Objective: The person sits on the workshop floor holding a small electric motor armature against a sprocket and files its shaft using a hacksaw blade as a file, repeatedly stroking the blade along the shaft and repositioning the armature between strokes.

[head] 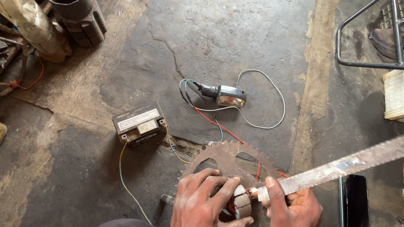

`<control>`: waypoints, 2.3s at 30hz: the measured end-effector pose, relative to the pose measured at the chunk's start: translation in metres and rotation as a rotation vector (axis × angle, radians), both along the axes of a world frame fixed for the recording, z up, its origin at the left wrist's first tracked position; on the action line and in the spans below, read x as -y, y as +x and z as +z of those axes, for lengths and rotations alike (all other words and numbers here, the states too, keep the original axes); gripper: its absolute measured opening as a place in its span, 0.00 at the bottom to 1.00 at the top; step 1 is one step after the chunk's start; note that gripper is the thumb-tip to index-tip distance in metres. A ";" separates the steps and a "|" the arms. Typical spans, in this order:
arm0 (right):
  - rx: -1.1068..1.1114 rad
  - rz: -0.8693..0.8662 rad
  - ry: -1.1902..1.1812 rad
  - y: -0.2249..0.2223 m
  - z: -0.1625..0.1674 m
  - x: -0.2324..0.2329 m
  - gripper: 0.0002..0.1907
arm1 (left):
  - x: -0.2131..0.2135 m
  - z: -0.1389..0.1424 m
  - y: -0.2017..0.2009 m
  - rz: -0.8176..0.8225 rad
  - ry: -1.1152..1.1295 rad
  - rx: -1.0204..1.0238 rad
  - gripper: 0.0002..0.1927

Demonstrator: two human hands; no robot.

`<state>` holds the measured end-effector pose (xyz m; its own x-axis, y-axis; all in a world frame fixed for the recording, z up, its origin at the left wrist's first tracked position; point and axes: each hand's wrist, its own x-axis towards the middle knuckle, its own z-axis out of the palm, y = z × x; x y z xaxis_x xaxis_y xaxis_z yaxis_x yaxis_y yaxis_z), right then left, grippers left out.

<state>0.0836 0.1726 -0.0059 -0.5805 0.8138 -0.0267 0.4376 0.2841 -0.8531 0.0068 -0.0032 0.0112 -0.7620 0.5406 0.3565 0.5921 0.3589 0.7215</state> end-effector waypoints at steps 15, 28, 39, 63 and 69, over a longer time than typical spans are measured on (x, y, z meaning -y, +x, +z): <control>-0.030 0.092 -0.033 -0.005 0.001 -0.005 0.14 | -0.001 -0.001 0.000 -0.004 -0.017 0.043 0.38; -0.146 -0.008 -0.050 -0.015 -0.001 -0.001 0.13 | -0.001 0.001 0.000 -0.016 -0.018 0.015 0.39; 0.098 0.003 0.149 -0.015 0.013 0.005 0.14 | -0.002 -0.004 0.002 -0.010 0.014 0.028 0.38; -0.063 0.066 0.008 -0.015 0.005 -0.002 0.12 | -0.002 -0.002 0.002 -0.010 0.006 0.026 0.38; -0.085 -0.004 -0.107 -0.015 0.005 -0.001 0.11 | -0.002 -0.001 0.002 -0.009 -0.013 0.050 0.38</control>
<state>0.0683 0.1739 -0.0007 -0.5812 0.8113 -0.0638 0.3630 0.1883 -0.9126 0.0092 -0.0016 0.0097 -0.7735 0.5523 0.3109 0.5590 0.3634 0.7453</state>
